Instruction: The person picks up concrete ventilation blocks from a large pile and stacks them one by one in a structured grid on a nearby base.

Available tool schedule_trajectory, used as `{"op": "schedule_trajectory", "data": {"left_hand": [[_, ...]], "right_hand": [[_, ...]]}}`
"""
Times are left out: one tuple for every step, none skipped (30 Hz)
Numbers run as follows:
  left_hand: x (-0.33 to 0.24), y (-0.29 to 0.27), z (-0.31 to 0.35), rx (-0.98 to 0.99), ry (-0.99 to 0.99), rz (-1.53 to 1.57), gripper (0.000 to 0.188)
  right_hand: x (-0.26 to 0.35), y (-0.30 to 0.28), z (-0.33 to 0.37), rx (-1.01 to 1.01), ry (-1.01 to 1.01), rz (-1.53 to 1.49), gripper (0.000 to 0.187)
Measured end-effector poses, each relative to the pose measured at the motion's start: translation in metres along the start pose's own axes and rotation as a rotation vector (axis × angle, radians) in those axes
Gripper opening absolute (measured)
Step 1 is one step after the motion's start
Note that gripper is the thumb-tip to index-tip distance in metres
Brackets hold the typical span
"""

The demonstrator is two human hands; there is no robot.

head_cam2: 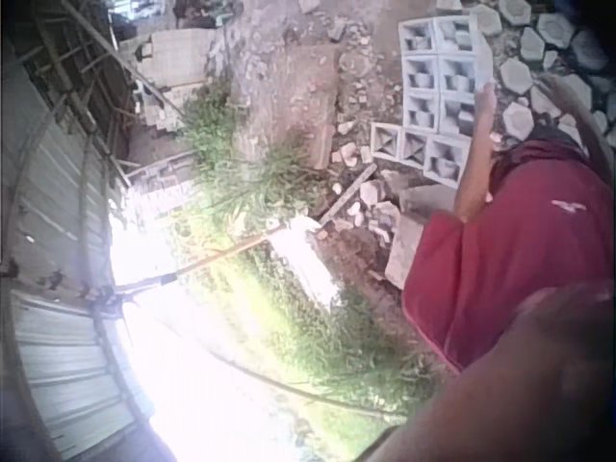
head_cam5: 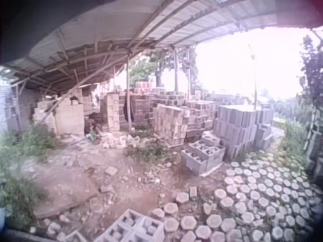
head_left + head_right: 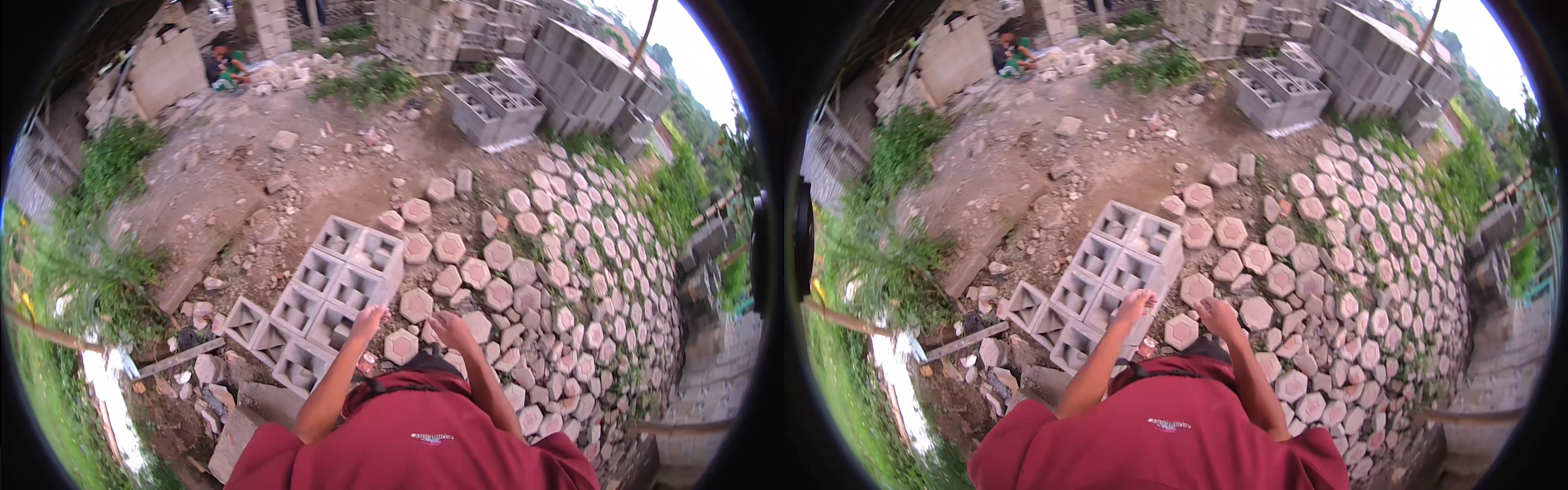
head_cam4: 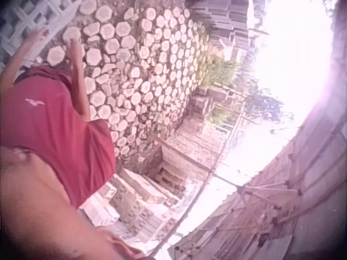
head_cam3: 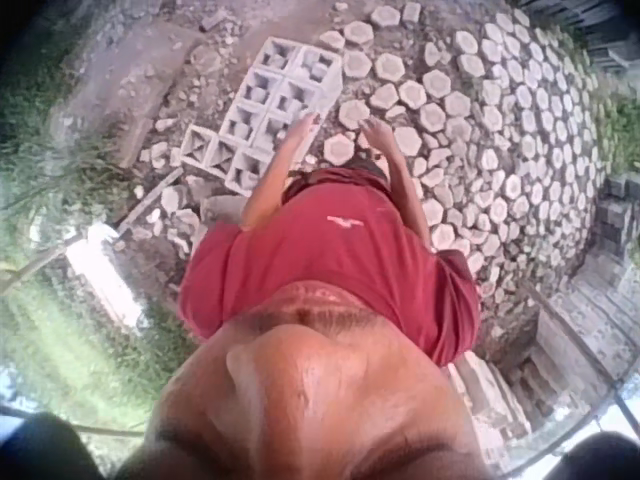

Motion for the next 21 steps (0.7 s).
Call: {"op": "schedule_trajectory", "data": {"left_hand": [[-0.012,0.027,-0.010,0.017,-0.020,0.023,0.031],[-0.022,0.052,-0.016,0.010,-0.031,-0.016,0.032],[-0.023,0.069,-0.025,0.036,-0.059,0.021,0.032],[-0.026,0.087,-0.034,0.061,-0.084,0.065,0.032],[-0.031,0.106,-0.044,0.081,-0.048,0.076,0.032],[-0.040,0.130,-0.050,0.106,-0.020,0.090,0.031],[-0.048,0.151,-0.056,0.129,0.007,0.106,0.030],[-0.057,0.169,-0.063,0.166,0.025,0.091,0.030],[-0.072,0.188,-0.069,0.207,0.043,0.076,0.029],[-0.083,0.201,-0.077,0.238,0.064,0.057,0.029],[-0.090,0.212,-0.084,0.206,0.061,0.038,0.028],[-0.094,0.219,-0.097,0.220,0.065,0.020,0.028],[-0.097,0.224,-0.110,0.233,0.069,0.003,0.028],[-0.100,0.229,-0.123,0.246,0.072,-0.014,0.028],[-0.106,0.241,-0.131,0.277,0.033,-0.042,0.029],[-0.110,0.255,-0.140,0.301,0.026,-0.069,0.029],[-0.114,0.268,-0.149,0.324,0.019,-0.097,0.029],[-0.116,0.279,-0.158,0.343,0.007,-0.125,0.029],[-0.120,0.290,-0.169,0.374,0.023,-0.139,0.028],[-0.125,0.299,-0.184,0.388,0.014,-0.137,0.028],[-0.132,0.310,-0.198,0.405,0.005,-0.131,0.028]], "right_hand": [[-0.028,-0.012,-0.007,-0.031,-0.006,0.041,0.039],[-0.057,-0.021,-0.015,-0.059,-0.012,0.084,0.039],[-0.074,-0.026,-0.024,-0.066,-0.040,0.117,0.040],[-0.081,-0.041,-0.030,-0.036,0.008,0.111,0.040],[-0.086,-0.054,-0.038,-0.006,0.054,0.104,0.040],[-0.094,-0.067,-0.041,0.029,0.109,0.098,0.040],[-0.101,-0.080,-0.046,-0.021,0.107,0.117,0.040],[-0.112,-0.089,-0.051,-0.046,0.121,0.108,0.040],[-0.130,-0.098,-0.056,-0.074,0.138,0.099,0.040],[-0.137,-0.104,-0.062,-0.098,0.148,0.084,0.040],[-0.146,-0.109,-0.065,-0.095,0.186,0.075,0.041],[-0.148,-0.116,-0.073,-0.119,0.197,0.042,0.041],[-0.149,-0.121,-0.078,-0.142,0.209,0.010,0.042],[-0.150,-0.126,-0.083,-0.164,0.220,-0.023,0.043],[-0.157,-0.133,-0.089,-0.161,0.251,-0.065,0.044],[-0.168,-0.136,-0.094,-0.152,0.299,-0.106,0.045],[-0.178,-0.141,-0.099,-0.178,0.320,-0.122,0.045],[-0.185,-0.146,-0.105,-0.199,0.342,-0.141,0.044],[-0.194,-0.150,-0.113,-0.192,0.383,-0.139,0.045],[-0.200,-0.156,-0.125,-0.195,0.377,-0.169,0.045],[-0.199,-0.167,-0.138,-0.215,0.406,-0.173,0.044]]}}
Point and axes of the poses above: each hand's wrist, its own z-axis away from the middle knuckle, its own y-axis out of the palm, x = y × z, the point moved 4 cm from there along -z, towards the middle knuckle, and after that the axes turned 8 degrees about -x, right-handed, at the moved point
